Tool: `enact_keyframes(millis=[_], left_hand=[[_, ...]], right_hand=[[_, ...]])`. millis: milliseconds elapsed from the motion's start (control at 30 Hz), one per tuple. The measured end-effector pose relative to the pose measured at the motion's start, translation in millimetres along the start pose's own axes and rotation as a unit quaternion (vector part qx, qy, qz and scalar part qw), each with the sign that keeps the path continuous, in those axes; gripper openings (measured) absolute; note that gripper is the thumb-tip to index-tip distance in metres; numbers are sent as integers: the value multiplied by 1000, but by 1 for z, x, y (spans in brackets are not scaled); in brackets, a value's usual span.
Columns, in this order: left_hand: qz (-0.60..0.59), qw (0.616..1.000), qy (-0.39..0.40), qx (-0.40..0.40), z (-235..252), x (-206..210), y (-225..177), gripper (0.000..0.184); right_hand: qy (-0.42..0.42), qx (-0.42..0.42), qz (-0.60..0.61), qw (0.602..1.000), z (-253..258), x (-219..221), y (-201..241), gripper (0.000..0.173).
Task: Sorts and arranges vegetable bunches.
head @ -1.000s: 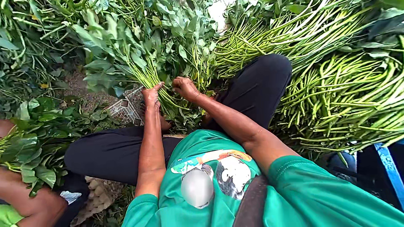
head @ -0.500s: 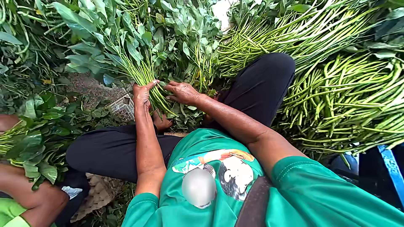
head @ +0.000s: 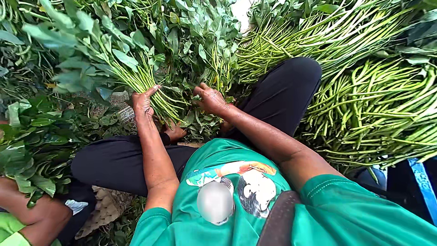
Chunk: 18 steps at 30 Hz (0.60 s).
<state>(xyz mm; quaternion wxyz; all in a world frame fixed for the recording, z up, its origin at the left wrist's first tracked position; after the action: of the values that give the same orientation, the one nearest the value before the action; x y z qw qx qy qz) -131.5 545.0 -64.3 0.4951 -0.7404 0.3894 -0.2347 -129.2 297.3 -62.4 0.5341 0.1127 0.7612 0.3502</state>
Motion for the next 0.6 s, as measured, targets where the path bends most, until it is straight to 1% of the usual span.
enact_keyframes(millis=[67,200,267,333,400,433,500,533,567,600], left_hand=[[21,999,38,11,-6,9,-2,38],[-12,993,114,9,-12,18,-1,32],[-41,992,123,-6,-11,16,1,31],[-71,991,116,-16,-9,14,3,30],[-98,990,94,-21,-10,15,3,27],[-106,991,78,-15,-14,14,2,27],[-127,990,60,0,-15,9,2,25],[-162,986,43,-3,-5,9,3,21],[-192,981,37,-10,0,9,3,18],[-214,976,45,-22,0,9,3,19]], right_hand=[[-22,-57,8,998,6,2,7,37],[29,-145,39,988,3,23,18,35],[3,-173,88,981,-3,28,14,41],[-24,-170,135,976,-6,19,12,45],[-78,-121,163,976,-1,3,9,45],[-129,-80,166,974,5,-5,2,44],[-239,30,161,957,20,-16,-24,40],[-264,95,147,948,29,-20,-41,36],[-250,166,137,944,36,-25,-57,33],[-213,237,137,938,40,-27,-71,40]])
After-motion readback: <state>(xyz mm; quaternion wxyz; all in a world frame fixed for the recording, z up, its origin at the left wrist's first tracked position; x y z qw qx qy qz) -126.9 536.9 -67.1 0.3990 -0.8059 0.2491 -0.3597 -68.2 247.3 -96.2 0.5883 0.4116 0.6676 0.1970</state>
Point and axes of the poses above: each hand's wrist, its own z-axis towards the middle knuckle, its own x-axis out of the palm, y = z × x, the point moved 2 cm from there along z, towards the middle knuckle, and after that the axes turned 11 degrees about -y, right-handed, at the moved point
